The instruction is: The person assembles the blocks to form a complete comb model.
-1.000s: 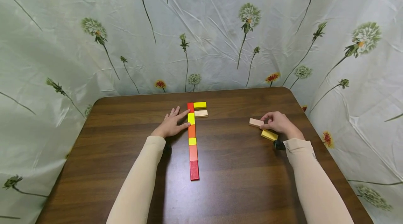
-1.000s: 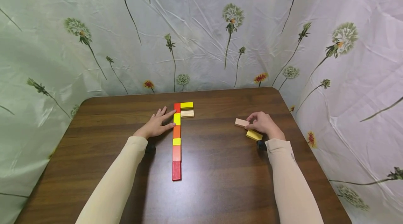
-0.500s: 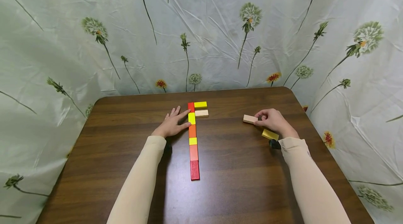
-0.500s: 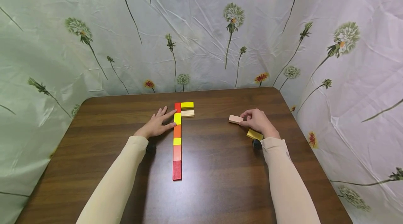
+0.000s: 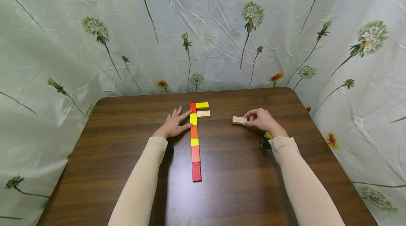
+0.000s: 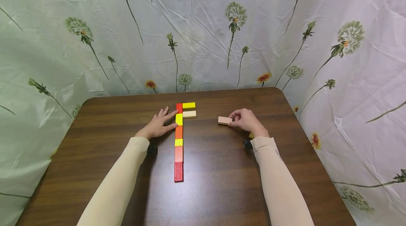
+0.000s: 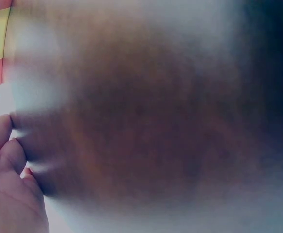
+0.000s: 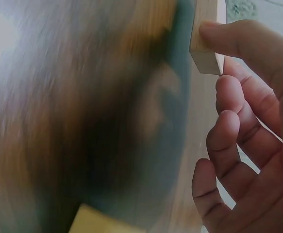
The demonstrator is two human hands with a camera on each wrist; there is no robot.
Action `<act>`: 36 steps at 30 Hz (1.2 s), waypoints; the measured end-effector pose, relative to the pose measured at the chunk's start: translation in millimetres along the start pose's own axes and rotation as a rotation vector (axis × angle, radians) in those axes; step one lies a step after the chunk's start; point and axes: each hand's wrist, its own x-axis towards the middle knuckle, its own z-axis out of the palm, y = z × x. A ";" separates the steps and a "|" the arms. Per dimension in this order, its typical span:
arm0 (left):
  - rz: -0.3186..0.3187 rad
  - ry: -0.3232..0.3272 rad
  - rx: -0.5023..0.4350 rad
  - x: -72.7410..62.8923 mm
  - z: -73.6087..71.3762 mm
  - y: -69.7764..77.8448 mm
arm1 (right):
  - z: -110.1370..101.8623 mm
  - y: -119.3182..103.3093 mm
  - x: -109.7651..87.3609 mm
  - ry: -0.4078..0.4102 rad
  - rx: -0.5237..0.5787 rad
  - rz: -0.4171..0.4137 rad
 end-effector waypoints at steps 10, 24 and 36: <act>0.004 0.006 0.007 0.0 0.0 0.3 | 20.7 -22.6 15.4 -0.014 0.005 -0.051; 0.016 0.001 -0.006 0.1 -0.1 -0.7 | 47.1 -52.0 31.2 -0.052 0.010 -0.096; 0.016 0.007 -0.009 -0.7 0.2 0.0 | 69.4 -71.9 41.0 -0.083 0.029 -0.104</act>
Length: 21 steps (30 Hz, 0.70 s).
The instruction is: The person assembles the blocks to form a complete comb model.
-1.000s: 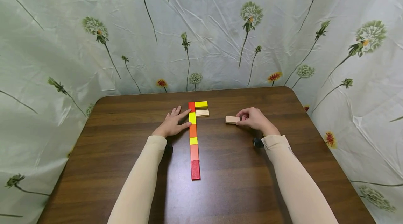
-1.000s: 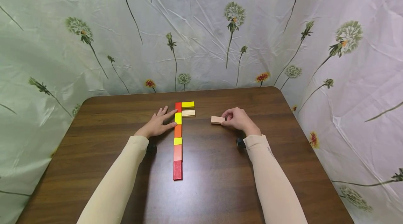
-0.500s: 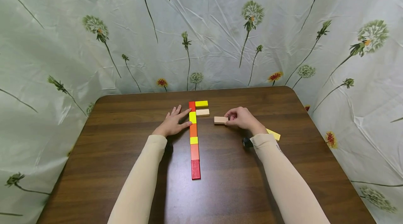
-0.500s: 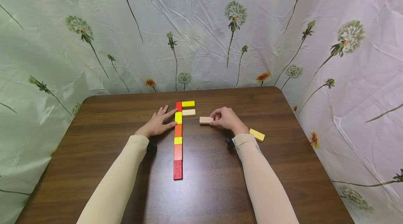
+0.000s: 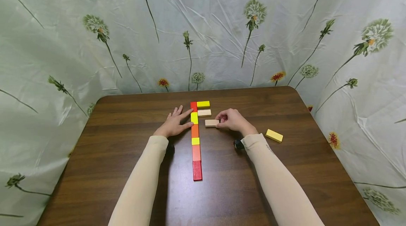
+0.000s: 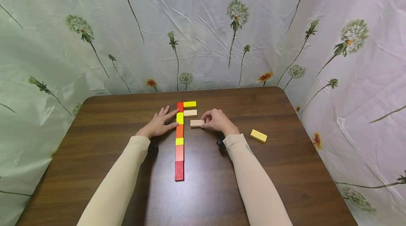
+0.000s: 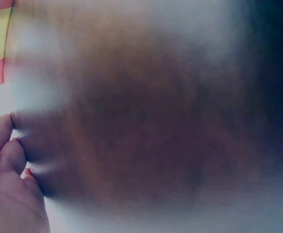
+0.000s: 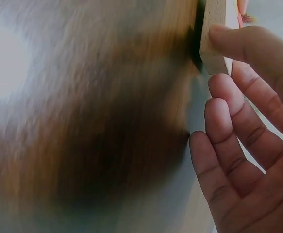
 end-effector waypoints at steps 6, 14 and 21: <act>-0.005 -0.004 0.021 1.2 -0.2 0.0 | 4.6 -6.8 5.4 -0.010 0.014 0.007; -0.008 0.000 0.020 2.1 0.1 1.1 | 10.1 -9.9 10.4 -0.007 -0.002 -0.012; -0.017 -0.015 0.015 1.2 -0.1 0.5 | 13.7 -10.7 12.6 -0.012 -0.003 -0.013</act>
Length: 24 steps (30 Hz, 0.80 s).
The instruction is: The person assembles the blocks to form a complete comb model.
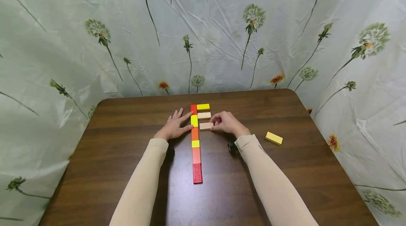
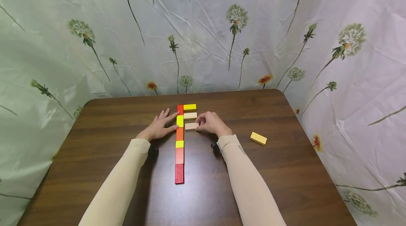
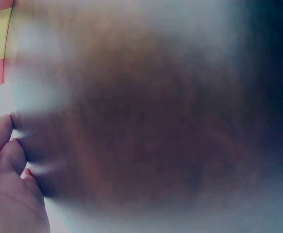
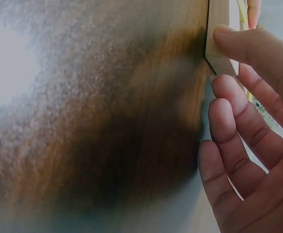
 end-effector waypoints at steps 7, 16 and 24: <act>-0.002 0.007 0.000 -0.1 0.3 -0.4 | 1.8 -2.7 0.4 0.004 0.009 0.010; -0.003 0.012 -0.004 1.0 3.5 -4.2 | 5.5 -2.5 0.5 0.001 0.010 0.019; 0.000 0.014 -0.008 0.4 2.7 -3.7 | 4.4 -3.7 -0.3 -0.006 0.009 0.014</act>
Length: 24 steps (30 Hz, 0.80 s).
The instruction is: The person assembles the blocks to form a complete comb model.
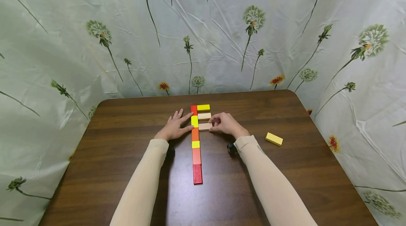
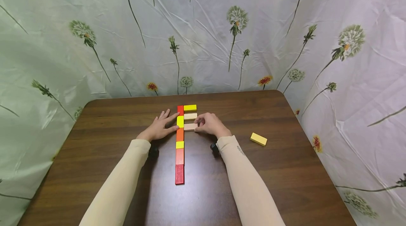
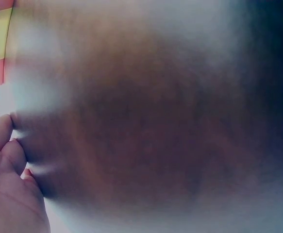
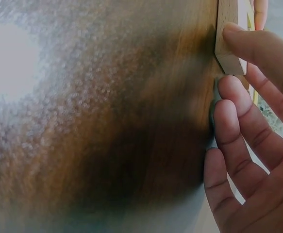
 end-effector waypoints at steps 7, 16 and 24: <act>0.001 0.002 0.004 -0.4 0.1 0.0 | 0.1 0.4 0.2 -0.007 0.001 0.004; 0.001 -0.004 0.000 -0.9 -0.5 2.0 | 0.1 -0.3 -1.4 -0.013 0.018 0.021; 0.003 -0.002 0.003 -1.2 -0.9 2.7 | -6.2 2.2 -6.2 -0.016 0.024 0.033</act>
